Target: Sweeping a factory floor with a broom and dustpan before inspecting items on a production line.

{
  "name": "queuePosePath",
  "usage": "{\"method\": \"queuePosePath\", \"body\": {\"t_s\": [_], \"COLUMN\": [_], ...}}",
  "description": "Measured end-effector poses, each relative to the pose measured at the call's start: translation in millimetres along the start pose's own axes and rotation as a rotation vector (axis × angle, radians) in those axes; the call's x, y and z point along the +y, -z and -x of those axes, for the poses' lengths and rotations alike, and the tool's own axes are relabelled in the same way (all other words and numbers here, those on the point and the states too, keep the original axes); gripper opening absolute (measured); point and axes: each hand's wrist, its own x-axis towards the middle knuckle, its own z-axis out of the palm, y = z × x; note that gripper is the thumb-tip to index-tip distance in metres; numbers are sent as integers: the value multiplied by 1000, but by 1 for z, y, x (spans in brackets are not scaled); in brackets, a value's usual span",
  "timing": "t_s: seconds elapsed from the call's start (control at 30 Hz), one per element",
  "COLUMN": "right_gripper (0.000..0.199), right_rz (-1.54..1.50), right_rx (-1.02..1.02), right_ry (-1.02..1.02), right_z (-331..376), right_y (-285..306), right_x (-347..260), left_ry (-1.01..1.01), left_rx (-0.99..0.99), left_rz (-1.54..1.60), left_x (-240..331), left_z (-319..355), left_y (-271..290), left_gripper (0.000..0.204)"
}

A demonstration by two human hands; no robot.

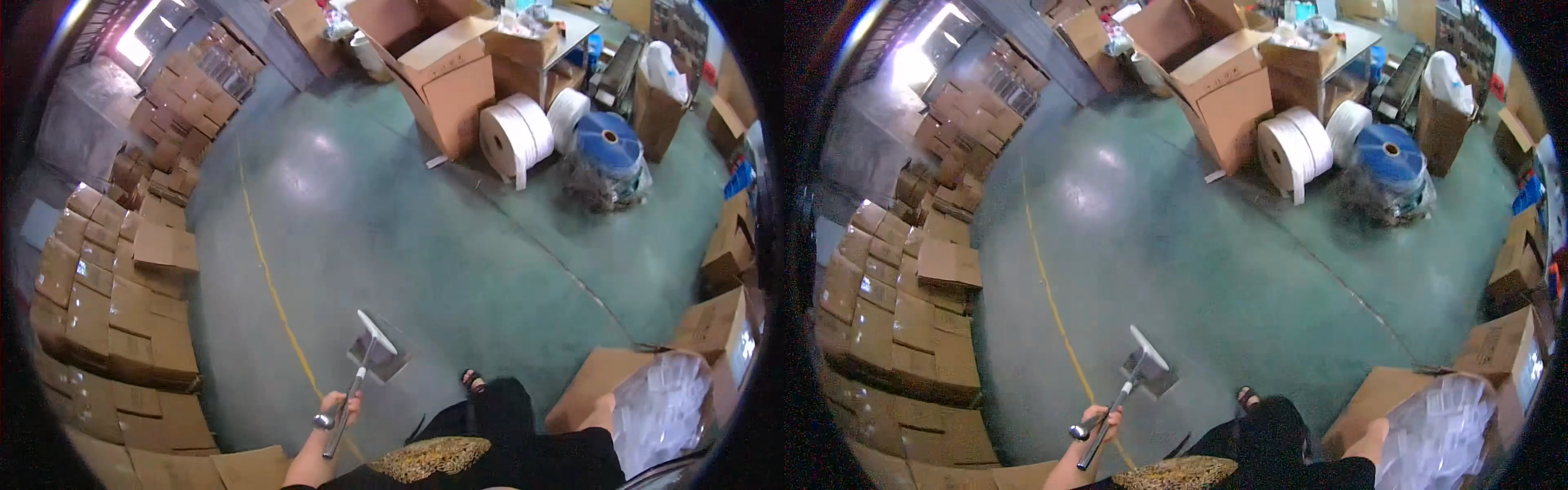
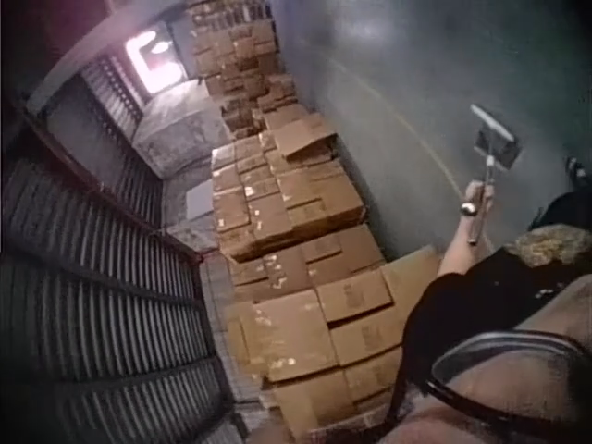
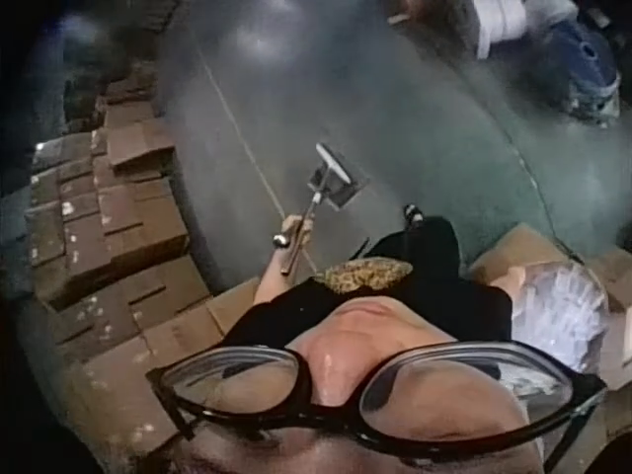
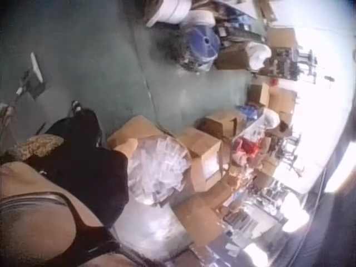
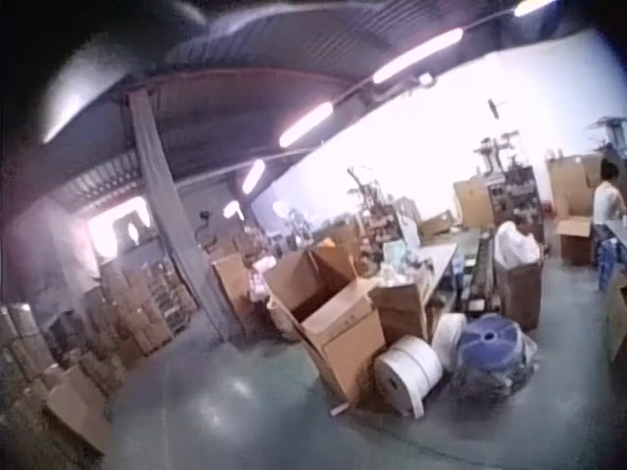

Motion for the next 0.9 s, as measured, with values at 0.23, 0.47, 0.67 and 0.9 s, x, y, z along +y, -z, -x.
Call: {"method": "queuePosePath", "body": {"t_s": [0.23,0.47,0.67,0.9], "right_gripper": [26,24,27,26], "right_rz": [-74,-269,-154,186], "right_rx": [22,-69,-68,-60], "right_ry": [-161,-217,-20,121], "right_z": [-3,-46,-92,-122], "right_y": [-25,4,-26,-48], "right_x": [-258,-591,-828,-1054], "left_ry": [-22,-269,-328,-271], "left_rx": [-152,-97,-33,-22], "left_rz": [31,20,94,46], "left_x": [238,458,631,861], "left_z": [-50,-77,-104,-145], "left_y": [-64,-173,-246,-322], "left_gripper": [29,32,28,29]}}
